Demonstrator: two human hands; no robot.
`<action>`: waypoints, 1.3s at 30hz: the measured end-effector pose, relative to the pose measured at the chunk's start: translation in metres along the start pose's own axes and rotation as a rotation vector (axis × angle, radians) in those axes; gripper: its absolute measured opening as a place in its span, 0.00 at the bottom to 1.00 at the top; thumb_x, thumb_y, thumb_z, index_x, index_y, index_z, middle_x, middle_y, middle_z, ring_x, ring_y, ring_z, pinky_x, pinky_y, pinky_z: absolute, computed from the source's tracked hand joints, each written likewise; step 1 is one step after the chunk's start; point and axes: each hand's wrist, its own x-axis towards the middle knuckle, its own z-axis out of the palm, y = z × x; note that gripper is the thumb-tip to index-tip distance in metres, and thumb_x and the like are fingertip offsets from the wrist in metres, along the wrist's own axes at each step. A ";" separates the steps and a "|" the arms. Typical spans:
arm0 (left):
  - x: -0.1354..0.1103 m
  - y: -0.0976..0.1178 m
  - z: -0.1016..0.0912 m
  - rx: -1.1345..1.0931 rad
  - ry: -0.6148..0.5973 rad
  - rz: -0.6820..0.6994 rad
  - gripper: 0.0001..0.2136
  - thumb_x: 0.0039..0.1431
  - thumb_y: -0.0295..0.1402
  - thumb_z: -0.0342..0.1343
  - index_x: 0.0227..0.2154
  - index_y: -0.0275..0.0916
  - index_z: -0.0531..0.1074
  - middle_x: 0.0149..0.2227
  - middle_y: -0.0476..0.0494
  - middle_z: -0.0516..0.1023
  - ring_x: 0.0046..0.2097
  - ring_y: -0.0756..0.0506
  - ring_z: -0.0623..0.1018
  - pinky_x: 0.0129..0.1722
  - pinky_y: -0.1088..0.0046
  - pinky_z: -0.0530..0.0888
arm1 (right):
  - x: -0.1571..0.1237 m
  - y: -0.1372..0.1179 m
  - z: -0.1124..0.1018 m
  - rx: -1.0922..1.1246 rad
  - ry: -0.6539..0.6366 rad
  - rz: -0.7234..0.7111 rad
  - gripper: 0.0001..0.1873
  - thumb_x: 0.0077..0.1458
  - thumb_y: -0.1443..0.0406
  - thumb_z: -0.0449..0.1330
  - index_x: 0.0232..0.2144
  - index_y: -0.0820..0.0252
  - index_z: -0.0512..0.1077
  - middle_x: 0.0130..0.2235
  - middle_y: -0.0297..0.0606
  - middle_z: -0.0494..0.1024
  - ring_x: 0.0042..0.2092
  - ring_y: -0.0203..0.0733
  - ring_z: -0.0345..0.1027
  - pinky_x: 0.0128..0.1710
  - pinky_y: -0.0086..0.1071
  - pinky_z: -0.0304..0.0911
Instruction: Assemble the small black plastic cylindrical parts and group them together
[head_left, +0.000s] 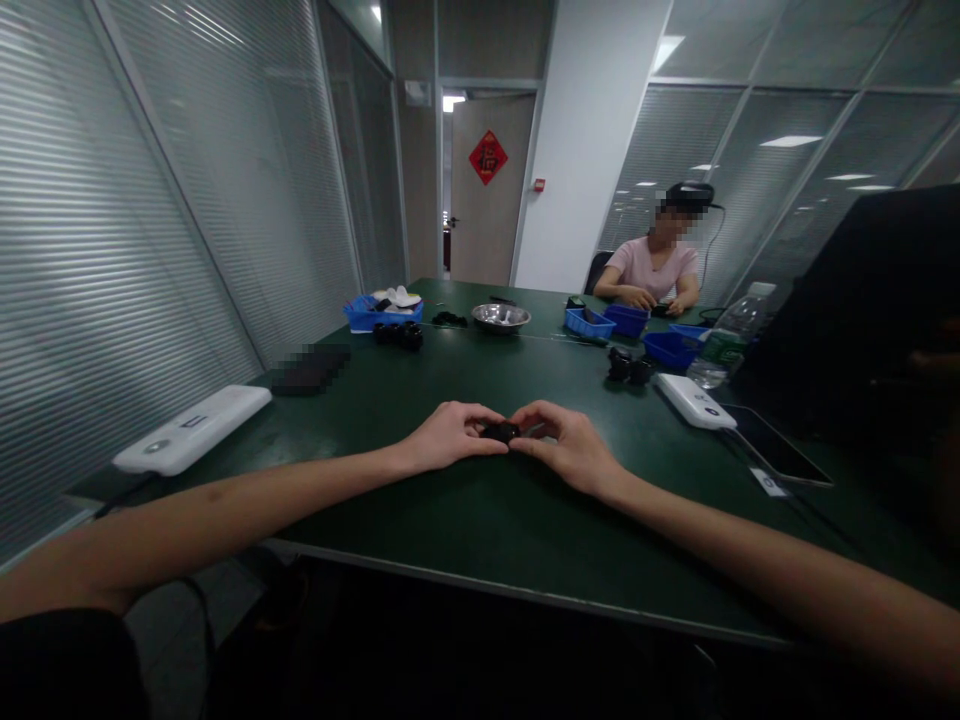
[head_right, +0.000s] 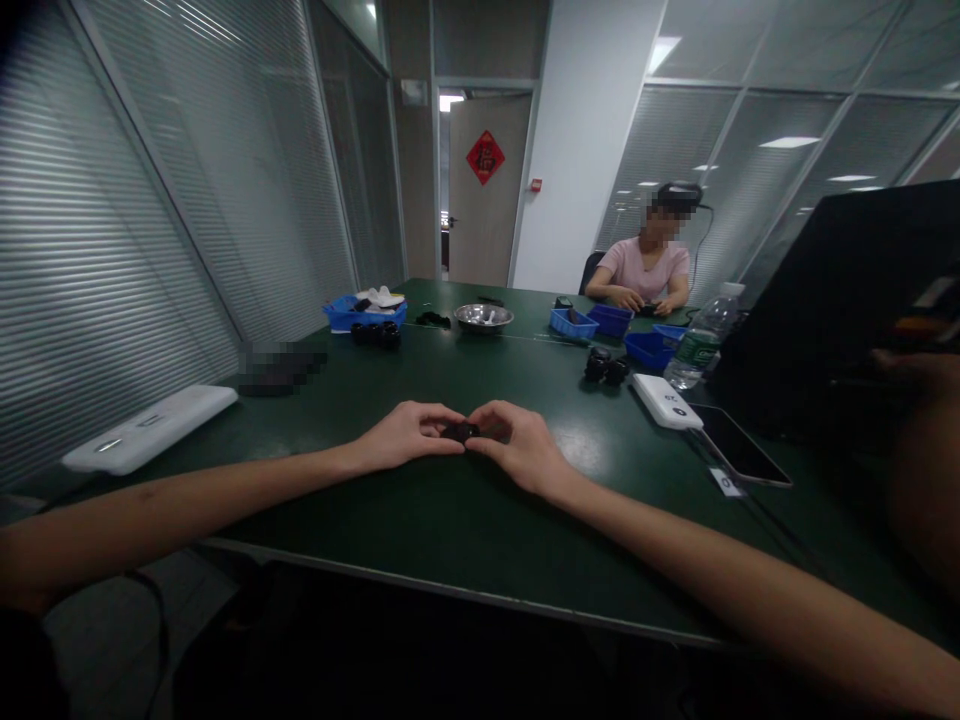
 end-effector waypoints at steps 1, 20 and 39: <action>0.001 -0.001 0.000 -0.016 -0.006 -0.003 0.24 0.54 0.41 0.68 0.52 0.37 0.79 0.41 0.40 0.84 0.41 0.41 0.81 0.39 0.66 0.75 | -0.001 -0.001 0.001 0.001 0.001 -0.030 0.13 0.57 0.62 0.68 0.44 0.57 0.77 0.45 0.40 0.81 0.45 0.44 0.77 0.47 0.42 0.74; 0.001 -0.004 -0.002 0.035 -0.032 0.064 0.23 0.55 0.42 0.69 0.51 0.36 0.78 0.38 0.44 0.80 0.34 0.48 0.75 0.33 0.72 0.70 | -0.014 -0.009 0.001 -0.116 0.076 -0.094 0.13 0.60 0.60 0.66 0.46 0.56 0.75 0.45 0.40 0.79 0.43 0.43 0.76 0.41 0.37 0.73; 0.001 -0.003 -0.001 -0.059 -0.026 0.037 0.24 0.54 0.38 0.69 0.52 0.33 0.77 0.45 0.38 0.82 0.42 0.44 0.80 0.43 0.66 0.76 | -0.012 -0.008 0.004 -0.154 0.028 -0.030 0.10 0.64 0.59 0.63 0.44 0.57 0.74 0.37 0.36 0.80 0.37 0.40 0.75 0.37 0.36 0.70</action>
